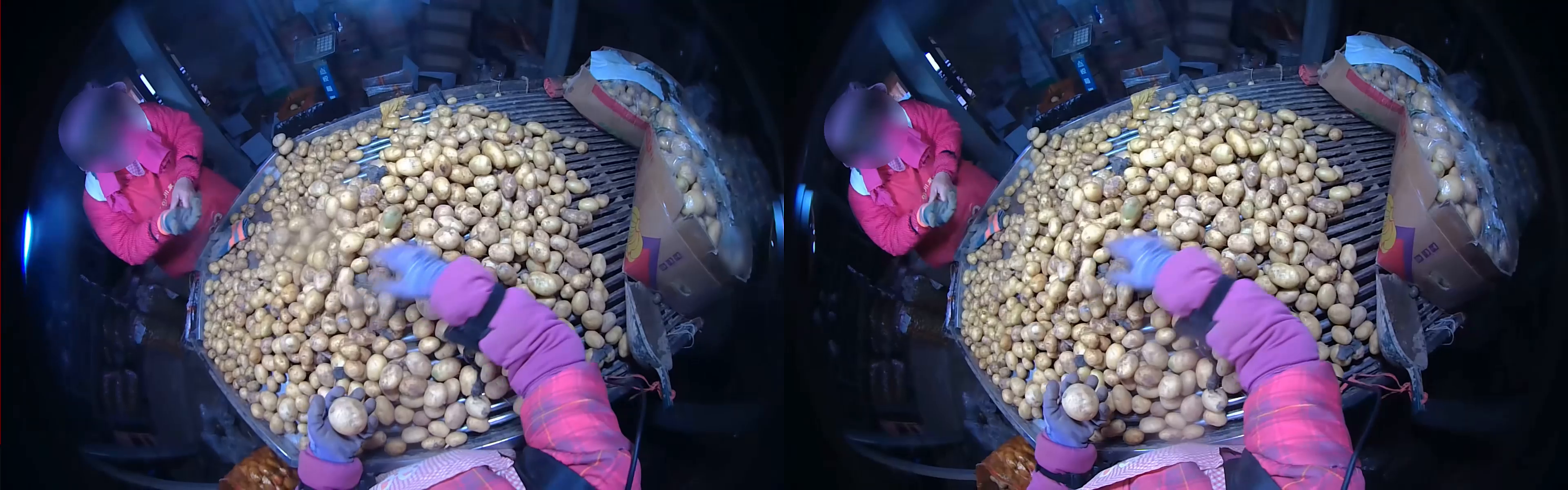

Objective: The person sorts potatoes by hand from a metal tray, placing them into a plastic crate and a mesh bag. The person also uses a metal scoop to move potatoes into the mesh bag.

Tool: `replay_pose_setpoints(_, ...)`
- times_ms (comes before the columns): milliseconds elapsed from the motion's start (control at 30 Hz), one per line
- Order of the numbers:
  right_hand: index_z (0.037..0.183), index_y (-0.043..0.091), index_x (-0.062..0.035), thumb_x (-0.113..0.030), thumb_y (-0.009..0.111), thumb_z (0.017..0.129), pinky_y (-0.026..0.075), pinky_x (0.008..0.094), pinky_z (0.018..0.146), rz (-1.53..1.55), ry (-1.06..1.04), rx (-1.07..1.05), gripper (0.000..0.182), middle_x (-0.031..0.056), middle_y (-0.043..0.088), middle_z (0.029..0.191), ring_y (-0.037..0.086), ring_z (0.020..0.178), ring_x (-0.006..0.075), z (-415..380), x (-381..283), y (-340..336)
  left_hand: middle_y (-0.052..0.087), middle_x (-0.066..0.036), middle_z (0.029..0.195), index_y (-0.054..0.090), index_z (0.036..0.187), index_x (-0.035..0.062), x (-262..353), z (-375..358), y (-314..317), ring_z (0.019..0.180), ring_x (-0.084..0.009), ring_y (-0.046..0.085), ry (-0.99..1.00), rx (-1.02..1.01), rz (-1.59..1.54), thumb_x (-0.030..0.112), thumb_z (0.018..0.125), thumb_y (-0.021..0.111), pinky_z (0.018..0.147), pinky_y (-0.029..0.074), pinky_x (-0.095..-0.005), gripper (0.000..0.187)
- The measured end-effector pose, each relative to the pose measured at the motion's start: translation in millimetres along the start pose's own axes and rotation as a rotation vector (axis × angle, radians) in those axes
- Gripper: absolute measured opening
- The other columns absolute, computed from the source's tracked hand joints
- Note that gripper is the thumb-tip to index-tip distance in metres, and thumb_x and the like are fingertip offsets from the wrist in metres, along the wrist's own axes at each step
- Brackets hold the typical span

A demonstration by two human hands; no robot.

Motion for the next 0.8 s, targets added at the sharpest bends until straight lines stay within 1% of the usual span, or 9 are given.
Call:
replay_pose_setpoints(67, 0.109, 0.064, -0.0119, -0.044, 0.066, 0.078, 0.05, 0.0392, 0.085, -0.163, 0.205, 0.448, 0.045, 0.0127, 0.066, 0.101, 0.063, 0.093, 0.0324, -15, 53, -56, 0.061, -0.017, 0.118, 0.062, 0.108, 0.0183, -3, 1, -11, 0.104, -0.0421, 0.06, -0.012, 0.104, 0.037, 0.055, 0.088, 0.054, 0.08, 0.05, -0.0584, 0.042)
replay_pose_setpoints(167, 0.12, 0.06, -0.014, -0.042, 0.062, 0.082, 0.043, 0.0473, 0.096, -0.566, 0.278, 0.352, 0.047, 0.0163, 0.052, 0.128, 0.054, 0.111, 0.0371, -52, 120, -77, 0.062, -0.016, 0.116, 0.063, 0.104, 0.018, -10, 5, -13, 0.104, -0.0407, 0.06, -0.031, 0.133, 0.032, 0.052, 0.088, 0.055, 0.08, 0.05, -0.0576, 0.038)
replay_pose_setpoints(300, 0.13, 0.053, -0.0264, -0.043, 0.062, 0.082, 0.043, 0.0479, 0.1, -0.418, 0.365, 0.049, 0.051, 0.0133, 0.042, 0.14, 0.047, 0.121, 0.0385, -63, 117, -63, 0.065, -0.011, 0.103, 0.062, 0.092, 0.0138, -19, 15, 4, 0.096, -0.0343, 0.063, -0.056, 0.193, -0.019, 0.043, 0.09, 0.056, 0.077, 0.053, -0.0541, 0.03)
replay_pose_setpoints(400, 0.129, 0.054, -0.0254, -0.043, 0.062, 0.083, 0.042, 0.0466, 0.101, -0.095, 0.175, 0.152, 0.05, 0.013, 0.038, 0.144, 0.046, 0.124, 0.0402, -79, 132, -42, 0.064, -0.01, 0.101, 0.06, 0.096, 0.0116, -23, 27, 16, 0.094, -0.0336, 0.063, -0.074, 0.168, 0.003, 0.038, 0.09, 0.056, 0.076, 0.053, -0.0531, 0.027)
replay_pose_setpoints(467, 0.129, 0.054, -0.0235, -0.042, 0.062, 0.085, 0.042, 0.0437, 0.102, -0.293, 0.077, 0.162, 0.049, 0.0131, 0.042, 0.142, 0.047, 0.124, 0.0375, -88, 104, -50, 0.064, -0.01, 0.1, 0.059, 0.101, 0.0105, -23, 34, 22, 0.093, -0.0333, 0.063, -0.083, 0.178, 0.026, 0.035, 0.09, 0.056, 0.075, 0.053, -0.0527, 0.027)
replay_pose_setpoints(533, 0.129, 0.054, -0.0206, -0.045, 0.059, 0.086, 0.042, 0.0408, 0.101, -0.008, 0.176, -0.392, 0.05, 0.0137, 0.052, 0.133, 0.051, 0.122, 0.0327, -93, 63, -53, 0.062, -0.012, 0.103, 0.055, 0.115, 0.0091, -21, 37, 24, 0.092, -0.0329, 0.063, -0.074, 0.151, 0.167, 0.03, 0.09, 0.056, 0.076, 0.054, -0.0525, 0.032)
replay_pose_setpoints(600, 0.131, 0.053, -0.02, -0.047, 0.057, 0.087, 0.044, 0.0401, 0.099, 0.01, 0.232, -0.464, 0.052, 0.0137, 0.059, 0.124, 0.056, 0.116, 0.0311, -64, 51, -64, 0.061, -0.013, 0.104, 0.053, 0.12, 0.0087, -20, 40, 24, 0.091, -0.0332, 0.063, -0.065, 0.15, 0.222, 0.029, 0.09, 0.056, 0.077, 0.054, -0.0522, 0.036)
replay_pose_setpoints(733, 0.128, 0.054, -0.0195, -0.037, 0.057, 0.086, 0.044, 0.0421, 0.096, -0.226, 0.186, 0.231, 0.046, 0.0119, 0.057, 0.126, 0.056, 0.114, 0.0305, 49, 78, -94, 0.055, -0.021, 0.116, 0.039, 0.133, -0.0007, -11, 39, 20, 0.106, -0.0385, 0.059, -0.081, 0.024, 0.229, 0.014, 0.096, 0.047, 0.086, 0.053, -0.0539, 0.041)
replay_pose_setpoints(800, 0.127, 0.056, -0.0205, -0.029, 0.057, 0.085, 0.04, 0.0442, 0.101, -0.457, 0.241, 0.345, 0.043, 0.0122, 0.056, 0.126, 0.051, 0.12, 0.0314, 97, 74, -98, 0.057, -0.017, 0.111, 0.041, 0.133, -0.0008, -3, 36, 7, 0.102, -0.0333, 0.062, -0.065, -0.11, 0.227, 0.01, 0.094, 0.049, 0.084, 0.056, -0.0462, 0.041)
Point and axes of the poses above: each hand's wrist, its own z-axis towards the middle knuckle, its own y-axis out of the palm, x = y × z, the point moved 5 cm from there along z, towards the middle knuckle
